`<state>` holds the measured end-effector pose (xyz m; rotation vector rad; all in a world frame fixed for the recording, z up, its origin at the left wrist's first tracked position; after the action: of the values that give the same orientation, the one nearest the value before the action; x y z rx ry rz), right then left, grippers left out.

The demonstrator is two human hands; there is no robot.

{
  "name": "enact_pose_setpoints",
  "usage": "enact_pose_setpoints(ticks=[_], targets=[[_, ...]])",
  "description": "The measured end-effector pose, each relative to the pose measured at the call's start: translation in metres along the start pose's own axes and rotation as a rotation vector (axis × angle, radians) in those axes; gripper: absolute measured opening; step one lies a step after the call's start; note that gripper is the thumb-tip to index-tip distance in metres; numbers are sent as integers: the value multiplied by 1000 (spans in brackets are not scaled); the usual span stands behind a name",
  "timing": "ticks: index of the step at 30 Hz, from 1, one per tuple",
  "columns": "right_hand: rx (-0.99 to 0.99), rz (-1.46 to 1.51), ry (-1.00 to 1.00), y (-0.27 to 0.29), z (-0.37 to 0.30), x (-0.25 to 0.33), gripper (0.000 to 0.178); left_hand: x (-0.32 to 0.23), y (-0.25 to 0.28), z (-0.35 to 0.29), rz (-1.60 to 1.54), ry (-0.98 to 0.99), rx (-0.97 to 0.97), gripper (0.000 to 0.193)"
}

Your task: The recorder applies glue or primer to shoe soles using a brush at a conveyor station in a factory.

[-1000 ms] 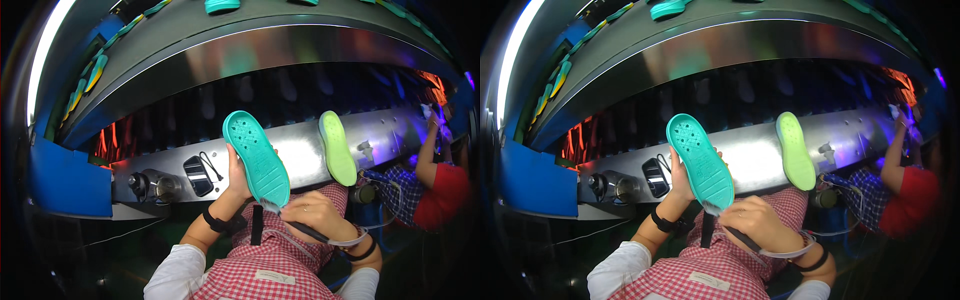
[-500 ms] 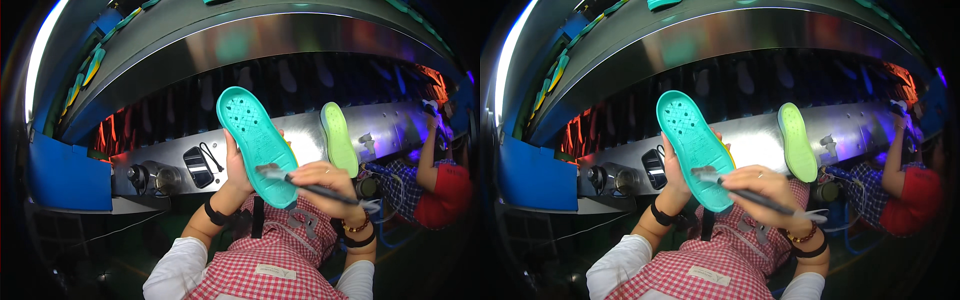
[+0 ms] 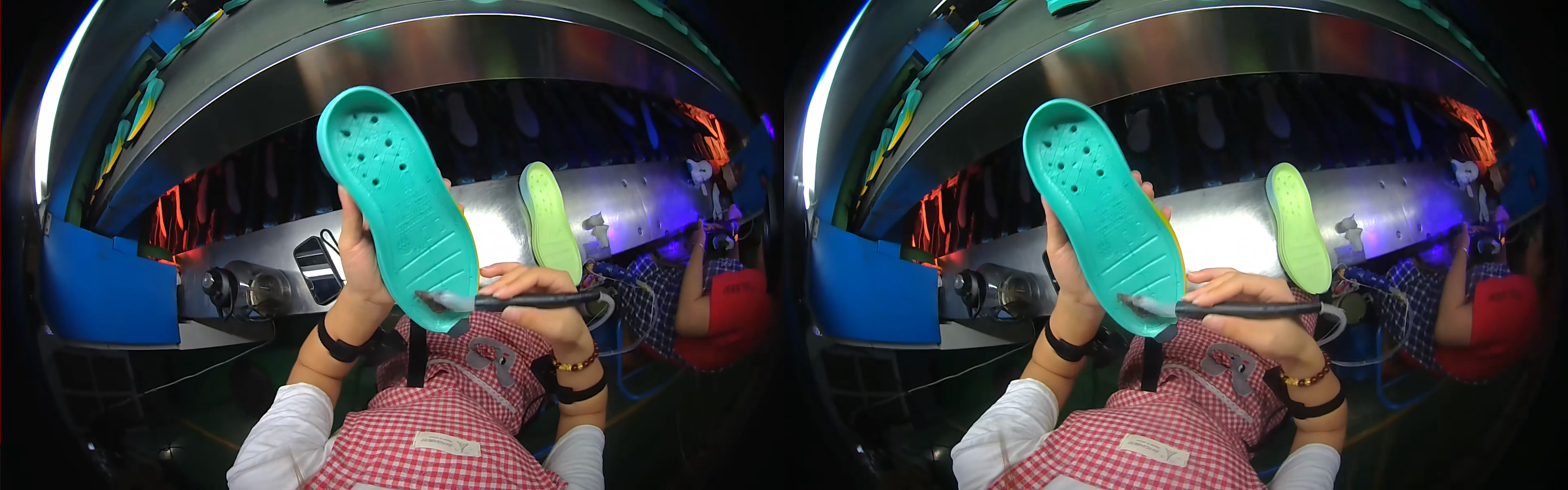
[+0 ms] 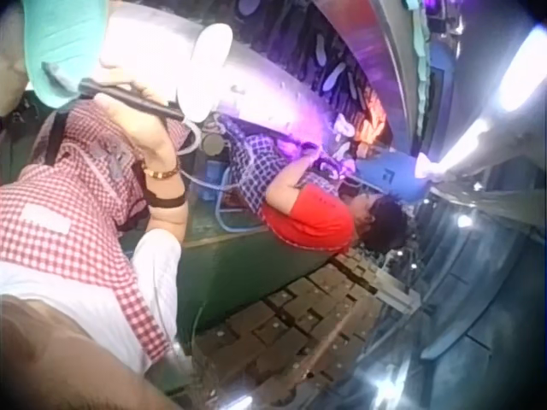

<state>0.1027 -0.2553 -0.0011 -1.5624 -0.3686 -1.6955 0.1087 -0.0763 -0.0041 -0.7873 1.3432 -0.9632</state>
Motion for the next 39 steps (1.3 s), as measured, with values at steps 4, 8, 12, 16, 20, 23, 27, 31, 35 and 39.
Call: enact_pose_setpoints(ticks=[4,8,12,16,20,23,27,31,35,39], targets=[[-229,471,-67,-1,5,-17,18,13,-30,-14,128,-37,112,75],[-52,3,27,-19,3,-3,22,25,-14,-20,-113,-5,-77,68],[4,27,44,-11,6,11,24,22,3,-15,-50,47,-46,66],[210,-406,116,-16,15,21,22,18,9,-11,88,57,-5,71],[114,-526,174,-25,18,31,23,15,8,-11,72,146,31,67],[337,-525,216,-48,13,33,21,16,11,-13,-189,305,-6,56],[297,-616,220,-39,14,40,20,19,13,-18,-77,514,-39,46],[576,-800,78,-38,6,27,27,23,21,-26,333,691,-148,39],[446,-740,222,-31,6,41,21,18,20,-31,395,690,-174,40],[609,-938,131,-34,4,33,25,17,26,-40,534,808,-138,40]])
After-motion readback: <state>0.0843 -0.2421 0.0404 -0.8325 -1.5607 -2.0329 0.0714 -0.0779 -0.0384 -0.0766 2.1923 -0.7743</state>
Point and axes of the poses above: each hand's wrist, its own z-axis towards the middle knuckle, its own y-axis out of the back of the hand, x = y × z, the point moved 6 cm from there along z, towards the middle knuckle, and after that the axes turned 1 degree about x, right-handed, at the moved point
